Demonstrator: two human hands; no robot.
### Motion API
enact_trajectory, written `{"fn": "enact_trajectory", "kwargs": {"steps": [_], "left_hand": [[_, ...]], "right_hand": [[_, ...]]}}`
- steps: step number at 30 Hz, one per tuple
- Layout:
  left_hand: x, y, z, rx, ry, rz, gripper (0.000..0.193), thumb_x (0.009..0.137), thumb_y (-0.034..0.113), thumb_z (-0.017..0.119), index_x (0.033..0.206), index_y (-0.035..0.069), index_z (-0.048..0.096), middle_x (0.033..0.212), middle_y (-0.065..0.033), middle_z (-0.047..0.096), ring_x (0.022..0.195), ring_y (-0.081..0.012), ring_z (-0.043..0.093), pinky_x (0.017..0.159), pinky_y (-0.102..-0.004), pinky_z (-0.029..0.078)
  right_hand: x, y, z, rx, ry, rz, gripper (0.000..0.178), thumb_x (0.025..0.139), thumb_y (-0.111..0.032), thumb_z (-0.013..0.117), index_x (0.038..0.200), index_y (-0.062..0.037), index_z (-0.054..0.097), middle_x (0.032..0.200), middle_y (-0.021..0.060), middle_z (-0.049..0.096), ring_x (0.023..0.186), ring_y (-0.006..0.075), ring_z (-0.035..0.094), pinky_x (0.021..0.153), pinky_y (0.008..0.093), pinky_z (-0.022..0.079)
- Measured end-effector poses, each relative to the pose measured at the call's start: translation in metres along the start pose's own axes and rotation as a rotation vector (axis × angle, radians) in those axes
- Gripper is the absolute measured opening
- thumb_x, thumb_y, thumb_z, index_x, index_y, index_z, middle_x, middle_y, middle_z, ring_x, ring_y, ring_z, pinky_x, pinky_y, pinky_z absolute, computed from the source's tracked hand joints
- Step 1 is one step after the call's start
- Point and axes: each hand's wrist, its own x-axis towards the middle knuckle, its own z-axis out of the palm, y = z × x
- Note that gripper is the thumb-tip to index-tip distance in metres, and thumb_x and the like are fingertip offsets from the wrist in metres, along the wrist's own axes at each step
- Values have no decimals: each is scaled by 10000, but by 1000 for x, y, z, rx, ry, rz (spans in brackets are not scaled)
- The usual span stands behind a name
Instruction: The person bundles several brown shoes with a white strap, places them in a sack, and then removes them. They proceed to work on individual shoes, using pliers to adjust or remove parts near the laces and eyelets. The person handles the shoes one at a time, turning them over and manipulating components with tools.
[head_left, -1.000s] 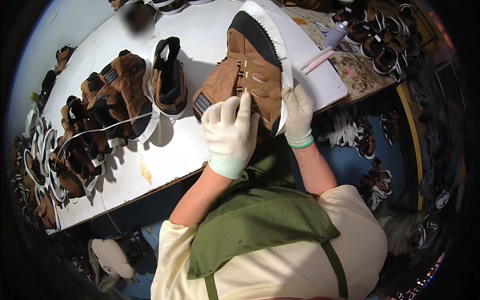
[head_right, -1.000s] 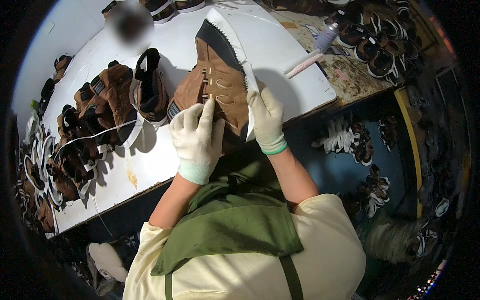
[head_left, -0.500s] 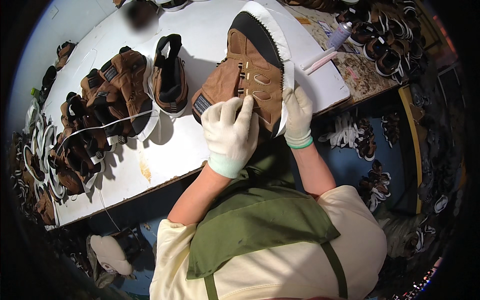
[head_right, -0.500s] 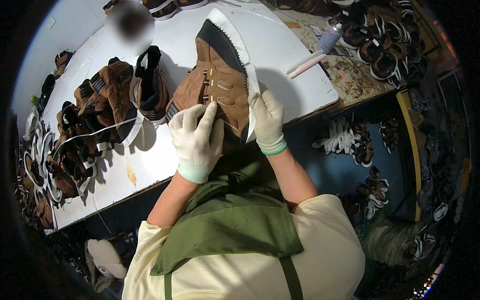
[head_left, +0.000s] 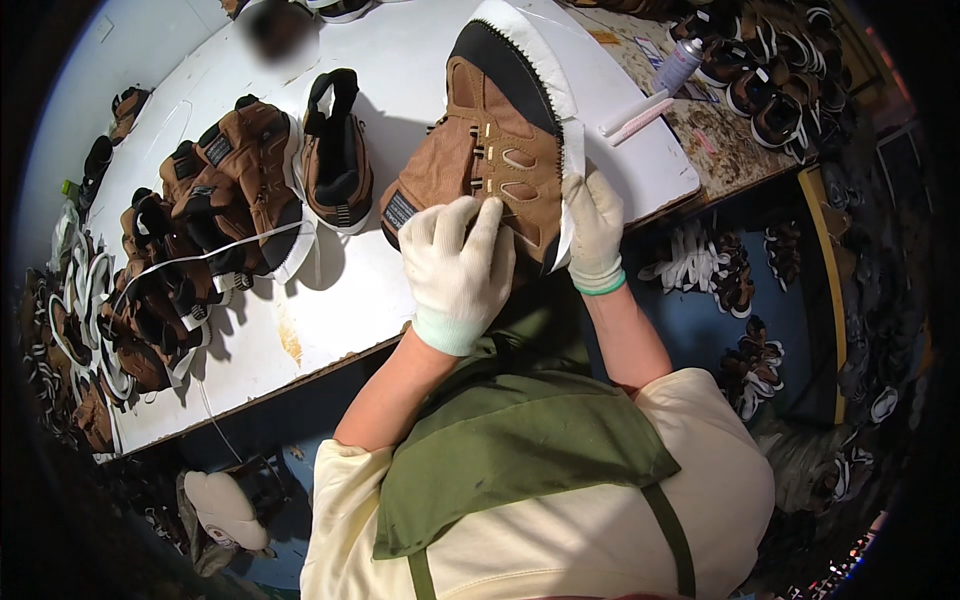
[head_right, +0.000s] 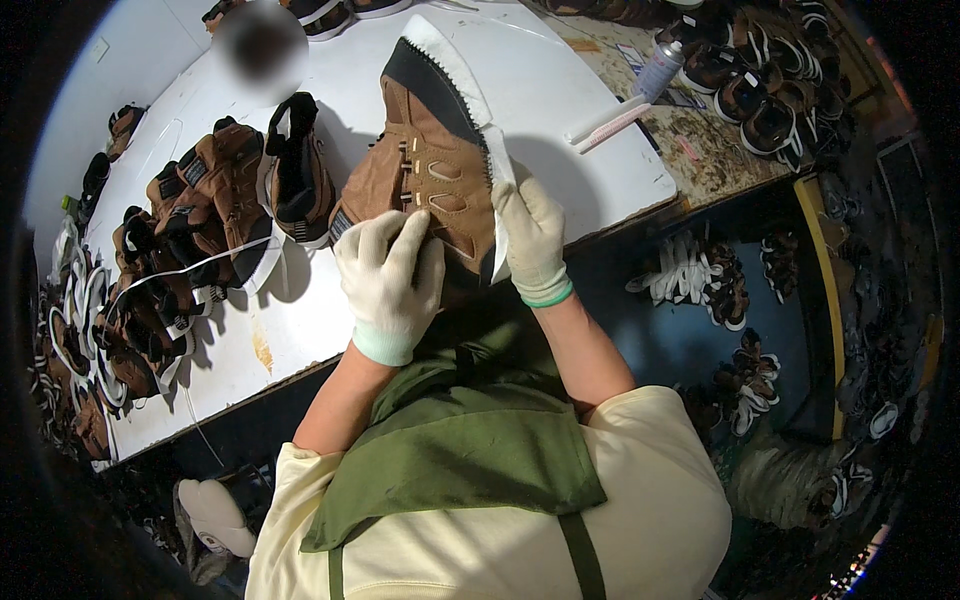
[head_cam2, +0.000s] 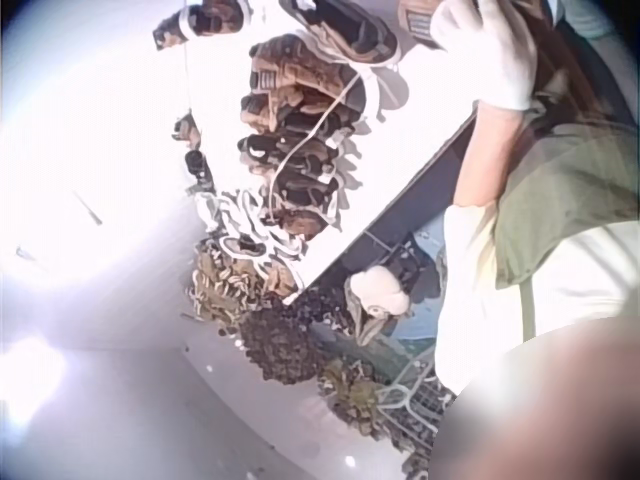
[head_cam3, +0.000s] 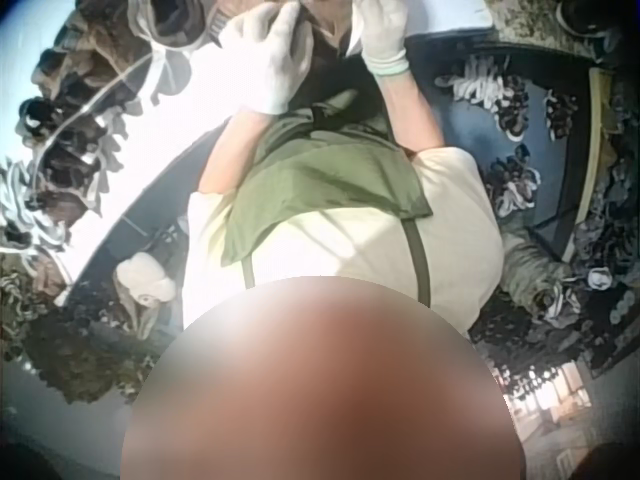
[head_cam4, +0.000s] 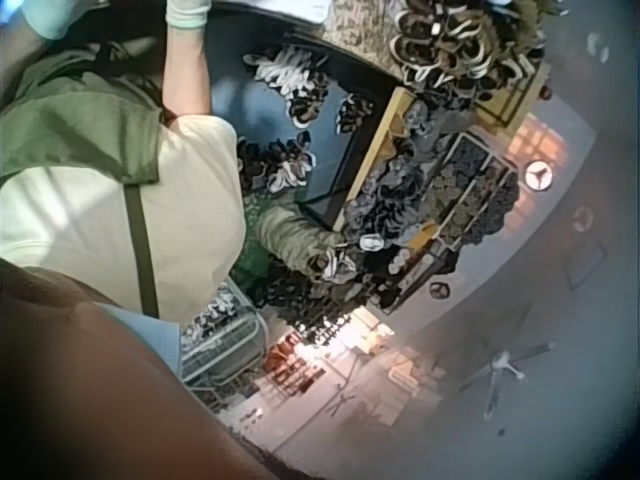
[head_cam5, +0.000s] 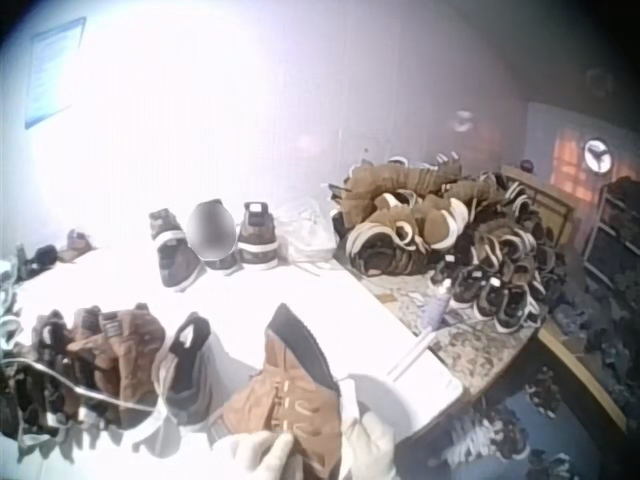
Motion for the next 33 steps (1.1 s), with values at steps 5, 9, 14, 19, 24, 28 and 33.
{"fn": "enact_trajectory", "kwargs": {"steps": [5,9,14,19,24,28,33], "left_hand": [[-2,-6,-1,-132,0,-37,310,736,79,722,1029,60,625,960,-81,578,887,-271,551,811,-392,416],[9,-18,-7,-316,-14,-247,181,769,3,699,939,48,657,899,-113,603,760,-284,606,663,-352,485],[22,-27,-13,-60,-162,-124,132,784,77,708,915,68,688,885,-83,635,722,-284,651,626,-326,528],[25,-32,-13,103,-257,-23,89,786,107,700,869,91,674,846,-55,612,690,-258,645,608,-341,526],[27,-37,-6,204,-318,83,75,765,83,675,821,91,625,791,-63,566,634,-270,616,574,-360,509],[33,-40,-4,104,-296,75,77,733,91,646,770,85,579,771,-74,544,629,-280,601,570,-373,504],[33,-37,-3,-17,-245,32,106,702,58,642,765,82,561,762,-82,544,632,-293,596,570,-383,497]], "right_hand": [[1,3,-2,-34,-19,-6,141,949,-31,493,856,20,587,792,-6,539,732,53,468,658,201,405],[1,0,2,-52,-26,30,139,953,-20,482,896,41,593,794,-5,541,731,49,470,648,199,413],[2,-7,13,-61,-39,77,138,957,-19,482,927,57,594,803,-5,547,733,43,477,649,191,419],[6,-3,11,-91,-133,93,186,957,-13,482,1064,85,597,837,-6,557,762,40,485,671,178,421],[8,-11,18,-85,-190,70,289,959,-1,470,1223,84,549,889,-2,566,788,48,488,698,180,430],[9,-11,16,-64,-196,72,293,959,-6,472,1229,76,550,889,6,570,784,55,490,706,183,434],[10,-14,14,-186,-193,44,239,955,-12,477,1158,71,571,814,-1,559,724,48,475,646,186,423]]}}
